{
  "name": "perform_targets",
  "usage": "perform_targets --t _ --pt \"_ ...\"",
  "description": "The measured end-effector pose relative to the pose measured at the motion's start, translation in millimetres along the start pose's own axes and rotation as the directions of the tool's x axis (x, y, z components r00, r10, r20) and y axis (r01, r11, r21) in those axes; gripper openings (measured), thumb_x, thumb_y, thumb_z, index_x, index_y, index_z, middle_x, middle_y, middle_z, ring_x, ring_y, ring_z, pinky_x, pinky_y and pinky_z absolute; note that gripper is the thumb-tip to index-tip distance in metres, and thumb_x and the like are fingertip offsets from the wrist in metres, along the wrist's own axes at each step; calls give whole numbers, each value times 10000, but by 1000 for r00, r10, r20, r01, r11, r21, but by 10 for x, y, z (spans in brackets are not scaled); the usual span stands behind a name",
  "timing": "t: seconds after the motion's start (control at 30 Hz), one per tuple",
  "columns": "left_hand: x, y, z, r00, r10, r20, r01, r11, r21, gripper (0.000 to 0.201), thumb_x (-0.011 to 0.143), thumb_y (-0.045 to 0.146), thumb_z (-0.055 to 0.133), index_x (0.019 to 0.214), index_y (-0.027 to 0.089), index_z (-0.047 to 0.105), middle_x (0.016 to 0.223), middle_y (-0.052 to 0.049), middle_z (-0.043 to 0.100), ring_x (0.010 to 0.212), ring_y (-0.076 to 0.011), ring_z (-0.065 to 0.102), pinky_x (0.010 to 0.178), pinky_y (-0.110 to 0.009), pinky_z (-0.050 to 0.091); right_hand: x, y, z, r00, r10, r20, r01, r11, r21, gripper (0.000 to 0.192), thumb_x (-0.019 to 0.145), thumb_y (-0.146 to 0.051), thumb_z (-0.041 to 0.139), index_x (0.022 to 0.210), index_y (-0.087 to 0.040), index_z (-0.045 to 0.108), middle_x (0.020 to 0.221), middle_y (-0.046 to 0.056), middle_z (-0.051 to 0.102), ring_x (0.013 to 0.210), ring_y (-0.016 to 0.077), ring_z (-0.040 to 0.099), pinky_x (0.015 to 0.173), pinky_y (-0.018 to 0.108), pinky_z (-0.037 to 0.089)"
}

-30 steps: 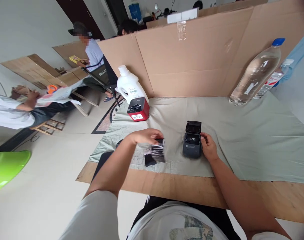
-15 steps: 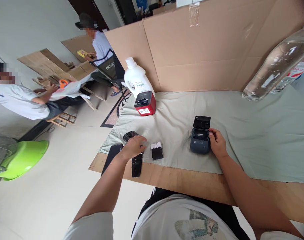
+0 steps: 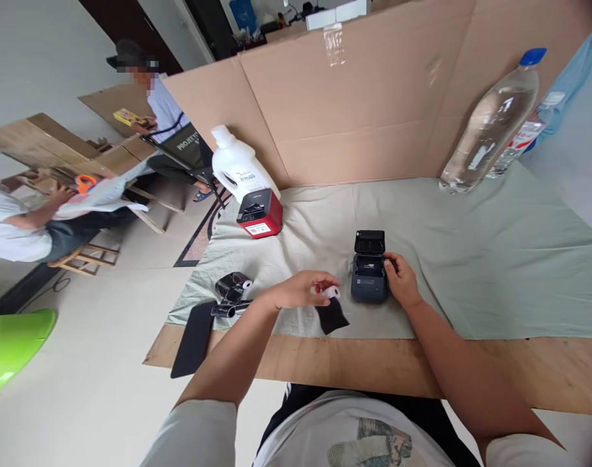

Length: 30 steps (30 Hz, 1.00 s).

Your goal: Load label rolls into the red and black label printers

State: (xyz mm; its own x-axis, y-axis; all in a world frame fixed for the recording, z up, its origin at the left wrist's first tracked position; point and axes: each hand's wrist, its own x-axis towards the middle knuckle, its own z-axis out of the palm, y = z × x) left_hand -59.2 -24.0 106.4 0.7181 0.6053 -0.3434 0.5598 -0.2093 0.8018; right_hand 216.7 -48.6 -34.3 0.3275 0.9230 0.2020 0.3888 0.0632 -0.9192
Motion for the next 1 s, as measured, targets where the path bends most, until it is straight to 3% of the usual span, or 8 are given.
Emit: perform_targets --t 0.07,0.13,0.23,0.33,0.47,0.8,1.0 --pt "273 205 49 994 89 -64 -88 996 22 365 749 278 692 1094 192 609 962 -20 644 871 -155 587 797 -273 476 3 16 -3 1000 -7 6 7 1000 0 436 899 -517 443 1127 -196 631 1060 114 697 889 242 637 855 441 516" --pt "584 360 127 979 150 -136 -129 980 152 297 754 234 678 1035 200 590 974 -12 643 874 -150 591 798 -270 476 5 28 -12 1000 -28 11 28 1000 7 422 907 -514 433 1120 -206 627 1075 106 697 904 238 635 868 439 509" --pt "987 476 261 968 195 -161 -112 901 420 243 768 173 646 1000 208 581 992 -9 659 915 -167 610 834 -286 471 2 25 -31 999 -34 20 33 999 38 401 903 -510 444 1104 -214 625 1066 94 702 884 228 640 841 419 520" --pt "1190 476 367 972 182 -152 -58 805 591 219 795 158 614 1005 206 577 1003 -27 682 984 -210 627 906 -338 448 -2 9 -42 1000 -18 25 16 998 58 380 890 -495 465 1090 -215 625 1025 89 708 849 223 646 803 403 532" --pt "1205 427 419 973 141 -181 5 776 630 224 813 181 607 1030 213 562 967 -25 698 943 -219 653 918 -357 435 3 10 -31 1000 -15 28 13 998 58 366 878 -468 480 1099 -213 623 1021 93 708 837 222 650 809 411 538" --pt "1144 416 469 960 167 -223 11 777 629 225 810 169 564 1030 215 586 1027 -47 684 1033 -236 600 930 -372 431 10 9 -30 999 -21 45 20 999 34 361 883 -465 472 1100 -219 624 1045 89 709 872 227 656 833 419 540" --pt "1218 313 523 966 123 -228 47 783 620 203 846 203 605 1048 210 609 1015 -32 714 1000 -225 640 965 -381 417 10 -1 -35 999 -21 47 19 999 38 352 874 -458 484 1093 -220 624 1047 90 709 874 229 657 846 430 539"
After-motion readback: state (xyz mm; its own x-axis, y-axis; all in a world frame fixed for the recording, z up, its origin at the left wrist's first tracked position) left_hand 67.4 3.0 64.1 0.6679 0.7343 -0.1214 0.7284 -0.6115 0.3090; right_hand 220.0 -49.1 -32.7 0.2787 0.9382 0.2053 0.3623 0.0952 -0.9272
